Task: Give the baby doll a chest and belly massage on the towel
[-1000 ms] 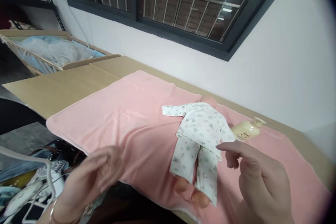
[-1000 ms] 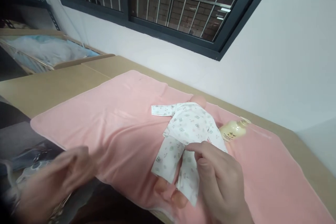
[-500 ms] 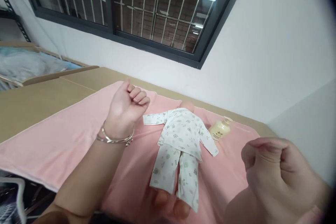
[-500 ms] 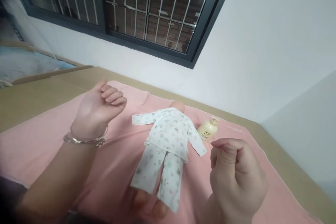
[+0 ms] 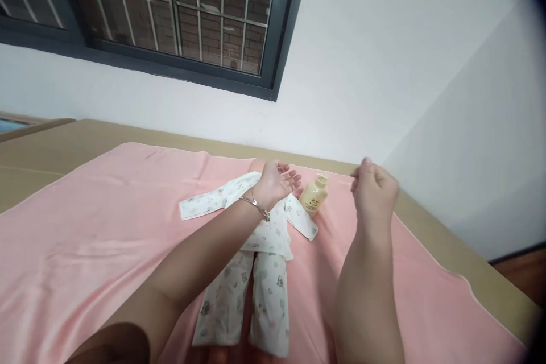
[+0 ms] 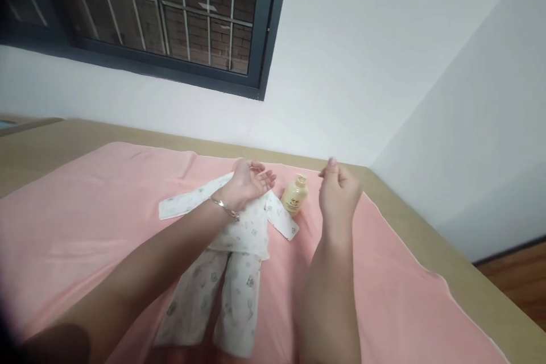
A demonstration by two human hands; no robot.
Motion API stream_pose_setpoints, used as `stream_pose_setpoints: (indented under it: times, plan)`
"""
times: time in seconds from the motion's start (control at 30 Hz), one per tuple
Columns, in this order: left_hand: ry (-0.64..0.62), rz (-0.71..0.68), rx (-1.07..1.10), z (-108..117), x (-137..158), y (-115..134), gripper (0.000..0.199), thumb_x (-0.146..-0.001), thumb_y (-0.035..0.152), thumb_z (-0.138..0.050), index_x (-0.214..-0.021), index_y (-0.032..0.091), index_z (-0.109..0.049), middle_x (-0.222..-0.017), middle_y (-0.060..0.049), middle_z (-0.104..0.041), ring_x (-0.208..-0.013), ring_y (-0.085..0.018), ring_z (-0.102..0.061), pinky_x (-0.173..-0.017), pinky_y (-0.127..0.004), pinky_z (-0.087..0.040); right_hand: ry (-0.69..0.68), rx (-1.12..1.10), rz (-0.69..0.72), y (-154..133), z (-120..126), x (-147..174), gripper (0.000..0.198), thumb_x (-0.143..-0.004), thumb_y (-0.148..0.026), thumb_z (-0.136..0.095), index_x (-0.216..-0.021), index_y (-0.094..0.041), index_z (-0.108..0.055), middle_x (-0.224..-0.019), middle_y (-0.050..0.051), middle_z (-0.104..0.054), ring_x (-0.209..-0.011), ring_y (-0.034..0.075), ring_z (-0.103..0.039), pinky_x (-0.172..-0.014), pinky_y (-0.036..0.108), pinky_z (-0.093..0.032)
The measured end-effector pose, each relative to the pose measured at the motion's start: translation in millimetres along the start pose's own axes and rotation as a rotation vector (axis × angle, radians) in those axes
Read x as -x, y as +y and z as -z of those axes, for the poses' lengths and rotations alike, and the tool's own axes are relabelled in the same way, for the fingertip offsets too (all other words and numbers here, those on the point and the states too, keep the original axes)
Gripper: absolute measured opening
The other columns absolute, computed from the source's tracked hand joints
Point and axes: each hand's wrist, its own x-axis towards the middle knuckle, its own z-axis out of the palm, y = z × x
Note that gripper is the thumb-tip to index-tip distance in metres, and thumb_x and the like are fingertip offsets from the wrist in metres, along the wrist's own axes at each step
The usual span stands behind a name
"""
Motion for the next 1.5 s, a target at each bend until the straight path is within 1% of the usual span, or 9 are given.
stream_pose_setpoints:
  times: [0.1,0.2,0.33,0.53,0.87,1.07,1.3,1.37,1.5]
  plan:
    - [-0.071,0.056,-0.067,-9.0,-34.4,-18.8,0.031,-0.078,0.031,-0.053,-0.1,0.011,-0.06,-0.105,-0.021,-0.062,-0.1,-0.028,-0.065,-0.07,-0.031,-0.055,-0.113,0.133,-0.014,13.7,-16.5,-5.6,0.036,-0.089,-0.035,-0.041,-0.101,-0.015,-0.068,-0.09,0.009,-0.071,-0.084,0.022,-0.067,-0.076,0.035,-0.051]
    - [-0.084,0.052,-0.039,-16.4,-54.9,-29.5,0.051,-0.085,0.039,-0.047,-0.125,0.007,-0.053,-0.13,-0.024,-0.054,-0.122,-0.028,-0.055,-0.084,-0.03,-0.054,-0.336,0.264,0.027,21.2,-31.3,-6.5,0.047,-0.083,-0.017,-0.038,-0.123,-0.013,-0.062,-0.123,0.014,-0.065,-0.117,0.025,-0.058,-0.098,0.037,-0.045]
    - [-0.079,0.062,-0.006,-21.0,-67.1,-36.2,0.059,-0.089,0.039,-0.042,-0.137,0.004,-0.043,-0.138,-0.025,-0.049,-0.128,-0.028,-0.051,-0.091,-0.03,-0.053,-0.514,0.341,0.025,28.7,-44.6,-5.6,0.053,-0.08,-0.009,-0.035,-0.128,-0.012,-0.058,-0.128,0.014,-0.062,-0.125,0.024,-0.053,-0.103,0.036,-0.041]
    - [-0.097,0.087,0.002,-17.6,-65.8,-40.3,0.061,-0.093,0.036,-0.038,-0.141,-0.002,-0.037,-0.139,-0.026,-0.048,-0.129,-0.028,-0.05,-0.094,-0.028,-0.052,-0.54,0.514,0.079,36.1,-54.7,-3.9,0.053,-0.077,-0.003,-0.035,-0.121,-0.013,-0.061,-0.136,0.013,-0.056,-0.133,0.023,-0.045,-0.111,0.038,-0.032]
    - [-0.18,0.243,-0.056,30.5,12.2,-8.1,0.055,-0.095,0.034,-0.032,-0.14,0.004,-0.041,-0.138,-0.025,-0.05,-0.124,-0.028,-0.055,-0.094,-0.034,-0.054,-0.508,0.518,0.053,39.2,-57.1,-2.1,0.053,-0.079,-0.007,-0.033,-0.123,-0.012,-0.062,-0.134,0.013,-0.058,-0.129,0.024,-0.049,-0.113,0.046,-0.028]
    - [-0.155,0.203,-0.062,57.0,52.9,5.8,0.056,-0.093,0.034,-0.038,-0.137,0.001,-0.043,-0.134,-0.025,-0.054,-0.124,-0.029,-0.056,-0.096,-0.034,-0.052,-0.493,0.369,0.056,4.7,-61.5,18.8,0.049,-0.091,-0.021,-0.036,-0.135,-0.008,-0.052,-0.146,0.018,-0.044,-0.141,0.027,-0.033,-0.115,0.053,-0.023]
    - [-0.374,0.158,-0.055,57.4,97.5,17.2,0.051,-0.096,0.043,-0.034,-0.125,0.007,-0.056,-0.119,-0.018,-0.065,-0.118,-0.027,-0.059,-0.102,-0.038,-0.047,-0.75,0.132,0.458,-59.7,-69.3,73.1,0.06,-0.101,-0.047,-0.03,-0.154,-0.022,-0.016,-0.159,0.009,-0.017,-0.147,0.023,-0.012,-0.119,0.055,-0.009]
    - [-0.436,0.153,-0.047,54.2,112.3,24.8,0.053,-0.096,0.049,-0.033,-0.123,0.011,-0.057,-0.114,-0.016,-0.067,-0.117,-0.029,-0.059,-0.103,-0.041,-0.045,-0.728,0.178,0.586,-70.7,-73.3,88.2,0.068,-0.1,-0.052,-0.028,-0.155,-0.02,-0.004,-0.161,0.01,-0.007,-0.148,0.027,-0.003,-0.117,0.061,-0.002]
    - [-0.366,0.115,-0.064,52.7,131.1,36.7,0.058,-0.094,0.059,-0.032,-0.12,0.014,-0.058,-0.112,-0.014,-0.067,-0.118,-0.03,-0.058,-0.104,-0.044,-0.043,-0.663,0.164,0.788,-88.6,-76.1,120.1,0.086,-0.095,-0.063,-0.029,-0.153,-0.013,0.011,-0.16,0.013,0.008,-0.146,0.037,0.006,-0.114,0.068,0.0]
